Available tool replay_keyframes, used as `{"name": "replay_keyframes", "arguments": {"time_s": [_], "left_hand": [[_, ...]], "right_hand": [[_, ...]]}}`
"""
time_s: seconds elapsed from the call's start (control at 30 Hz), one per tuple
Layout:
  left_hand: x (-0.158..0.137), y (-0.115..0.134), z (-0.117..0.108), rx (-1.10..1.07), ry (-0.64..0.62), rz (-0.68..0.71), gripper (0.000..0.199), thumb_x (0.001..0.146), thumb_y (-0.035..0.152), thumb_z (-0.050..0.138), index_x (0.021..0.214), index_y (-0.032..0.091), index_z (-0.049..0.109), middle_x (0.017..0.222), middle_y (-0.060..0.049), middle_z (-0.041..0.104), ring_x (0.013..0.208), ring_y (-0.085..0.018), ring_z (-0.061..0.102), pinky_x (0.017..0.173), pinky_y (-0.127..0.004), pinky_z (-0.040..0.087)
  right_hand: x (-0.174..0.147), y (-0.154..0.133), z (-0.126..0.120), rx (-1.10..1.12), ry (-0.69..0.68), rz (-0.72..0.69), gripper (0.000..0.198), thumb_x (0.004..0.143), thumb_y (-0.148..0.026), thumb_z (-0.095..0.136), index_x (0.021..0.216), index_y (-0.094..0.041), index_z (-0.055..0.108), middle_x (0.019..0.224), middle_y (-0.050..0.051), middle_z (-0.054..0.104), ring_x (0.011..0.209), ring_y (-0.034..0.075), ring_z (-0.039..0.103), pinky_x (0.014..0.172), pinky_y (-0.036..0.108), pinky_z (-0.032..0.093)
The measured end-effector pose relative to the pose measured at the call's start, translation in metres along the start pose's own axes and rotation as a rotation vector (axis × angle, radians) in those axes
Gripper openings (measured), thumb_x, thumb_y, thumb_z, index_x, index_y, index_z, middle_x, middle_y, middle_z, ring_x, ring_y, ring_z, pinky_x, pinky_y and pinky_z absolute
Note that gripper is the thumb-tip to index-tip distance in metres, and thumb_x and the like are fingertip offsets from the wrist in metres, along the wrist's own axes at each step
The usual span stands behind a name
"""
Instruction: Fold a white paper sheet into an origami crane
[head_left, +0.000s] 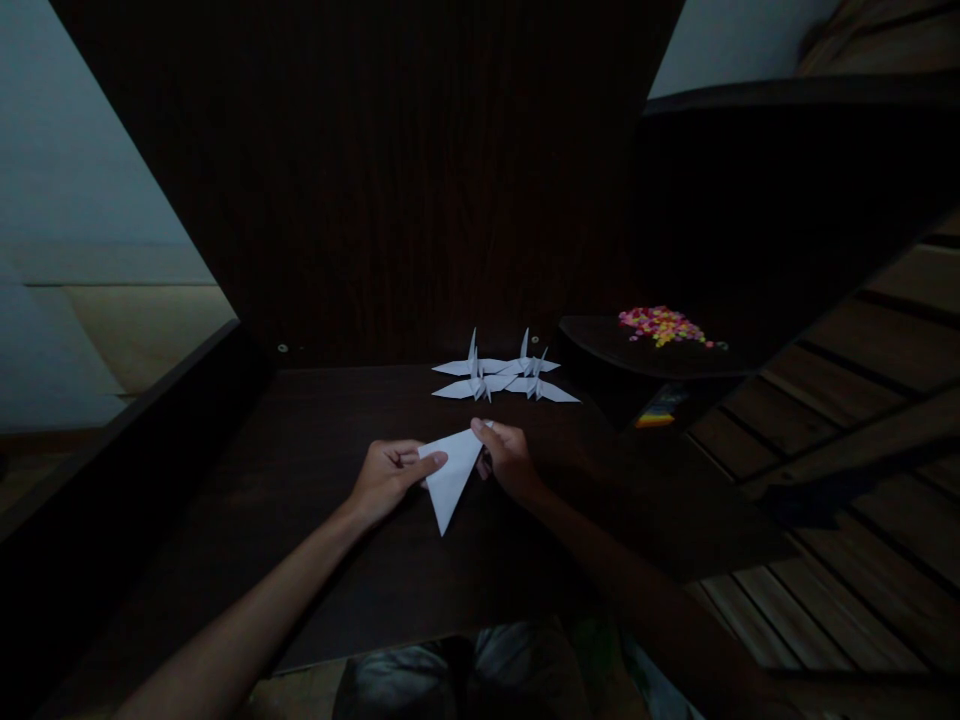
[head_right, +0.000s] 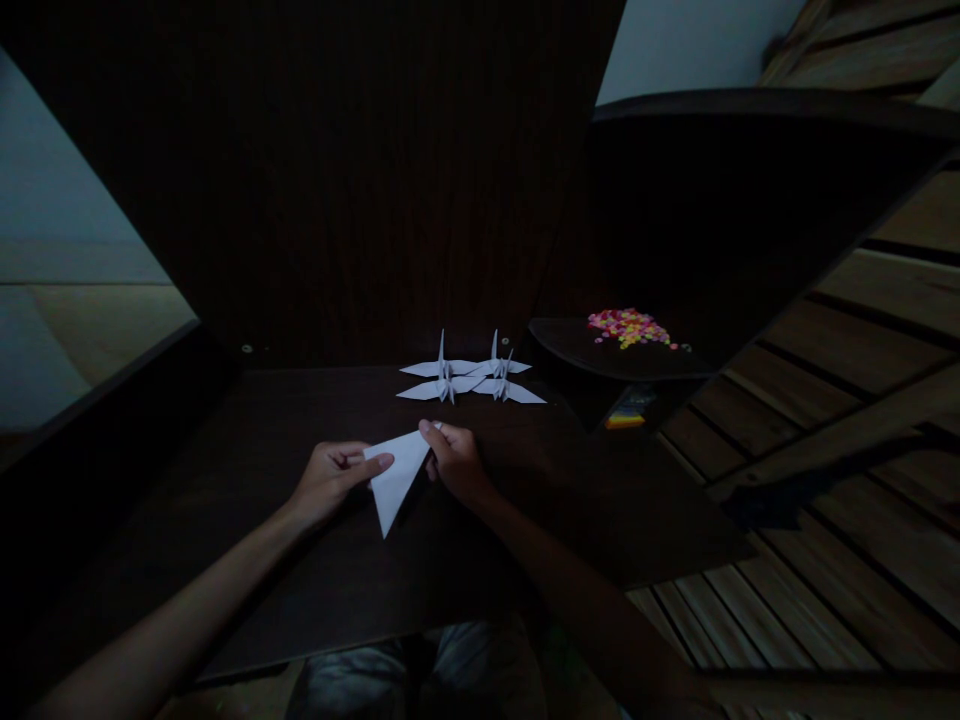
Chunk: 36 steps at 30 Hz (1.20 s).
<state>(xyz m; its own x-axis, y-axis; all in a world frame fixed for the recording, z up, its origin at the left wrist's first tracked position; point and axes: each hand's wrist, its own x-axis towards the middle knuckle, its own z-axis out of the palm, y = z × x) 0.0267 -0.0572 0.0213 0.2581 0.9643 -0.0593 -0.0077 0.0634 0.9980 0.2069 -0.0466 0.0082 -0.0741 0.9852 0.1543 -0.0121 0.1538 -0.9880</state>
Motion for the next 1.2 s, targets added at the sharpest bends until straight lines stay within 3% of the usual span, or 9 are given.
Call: {"name": "replay_keyframes", "arguments": {"time_s": [0.17,0.4,0.63,0.77,0.9,1.0,1.1,1.2], "left_hand": [[-0.0013,0.0059,-0.0037,0.014,-0.194,-0.068,0.027,0.061,0.036,0.079,0.066,0.012,0.068,0.057,-0.003,0.067,0.05,-0.014,0.061,0.049,-0.023,0.05],[-0.0045,0.0033,-0.0026,0.091,-0.558,-0.183,0.027,0.072,0.038,0.07,0.081,0.013,0.073,0.077,-0.008,0.072,0.061,-0.017,0.066,0.048,-0.023,0.054],[-0.0054,0.0056,-0.0073,0.132,-0.656,-0.214,0.027,0.073,0.038,0.069,0.08,0.013,0.074,0.077,-0.008,0.073,0.058,-0.017,0.066,0.048,-0.024,0.054],[-0.0033,0.0054,-0.0061,0.108,-0.535,-0.154,0.026,0.072,0.037,0.07,0.074,0.012,0.075,0.071,-0.009,0.072,0.057,-0.018,0.066,0.054,-0.027,0.055],[0.0008,0.0035,-0.0048,0.043,-0.25,-0.053,0.025,0.069,0.037,0.073,0.069,0.012,0.075,0.066,-0.007,0.072,0.058,-0.02,0.065,0.057,-0.03,0.055],[0.0031,0.0017,-0.0056,0.005,-0.067,-0.006,0.025,0.068,0.038,0.074,0.067,0.013,0.075,0.063,-0.005,0.071,0.058,-0.019,0.064,0.056,-0.027,0.052],[0.0037,0.0007,-0.0067,0.019,0.007,0.014,0.028,0.069,0.04,0.072,0.063,0.012,0.073,0.061,-0.004,0.069,0.057,-0.016,0.061,0.054,-0.024,0.048],[0.0033,0.0021,-0.007,0.052,0.037,0.03,0.029,0.067,0.041,0.073,0.065,0.012,0.072,0.061,-0.003,0.068,0.055,-0.015,0.059,0.051,-0.022,0.045]], "right_hand": [[-0.003,-0.0008,0.0004,-0.092,-0.045,0.022,0.051,0.086,-0.052,0.045,0.046,-0.019,0.043,0.037,-0.004,0.041,0.034,0.008,0.039,0.036,0.022,0.027],[-0.0055,-0.0028,0.0025,-0.305,-0.172,-0.176,0.051,0.082,-0.047,0.053,0.044,-0.019,0.034,0.043,-0.005,0.03,0.041,0.007,0.029,0.043,0.023,0.024],[-0.0064,-0.0008,0.004,-0.291,-0.178,-0.13,0.052,0.084,-0.05,0.048,0.043,-0.019,0.035,0.041,-0.005,0.031,0.04,0.007,0.03,0.043,0.024,0.024],[-0.0053,-0.0031,0.0019,-0.222,-0.21,-0.1,0.047,0.085,-0.049,0.047,0.049,-0.019,0.039,0.043,-0.005,0.035,0.042,0.008,0.032,0.043,0.022,0.025],[-0.0035,-0.0044,-0.0027,-0.284,-0.368,-0.136,0.036,0.075,-0.043,0.063,0.057,-0.017,0.049,0.05,-0.006,0.039,0.045,0.006,0.033,0.043,0.02,0.023],[-0.0026,-0.0044,-0.0037,-0.373,-0.393,-0.193,0.03,0.079,-0.04,0.06,0.062,-0.015,0.054,0.054,-0.005,0.047,0.048,0.007,0.04,0.047,0.02,0.028],[-0.0024,-0.0039,-0.003,-0.39,-0.358,-0.174,0.037,0.087,-0.039,0.05,0.058,-0.016,0.051,0.048,-0.004,0.051,0.046,0.008,0.044,0.049,0.02,0.033],[-0.0027,-0.0022,-0.003,-0.385,-0.395,-0.107,0.039,0.086,-0.038,0.052,0.054,-0.017,0.047,0.041,-0.006,0.047,0.039,0.007,0.042,0.045,0.02,0.032]]}}
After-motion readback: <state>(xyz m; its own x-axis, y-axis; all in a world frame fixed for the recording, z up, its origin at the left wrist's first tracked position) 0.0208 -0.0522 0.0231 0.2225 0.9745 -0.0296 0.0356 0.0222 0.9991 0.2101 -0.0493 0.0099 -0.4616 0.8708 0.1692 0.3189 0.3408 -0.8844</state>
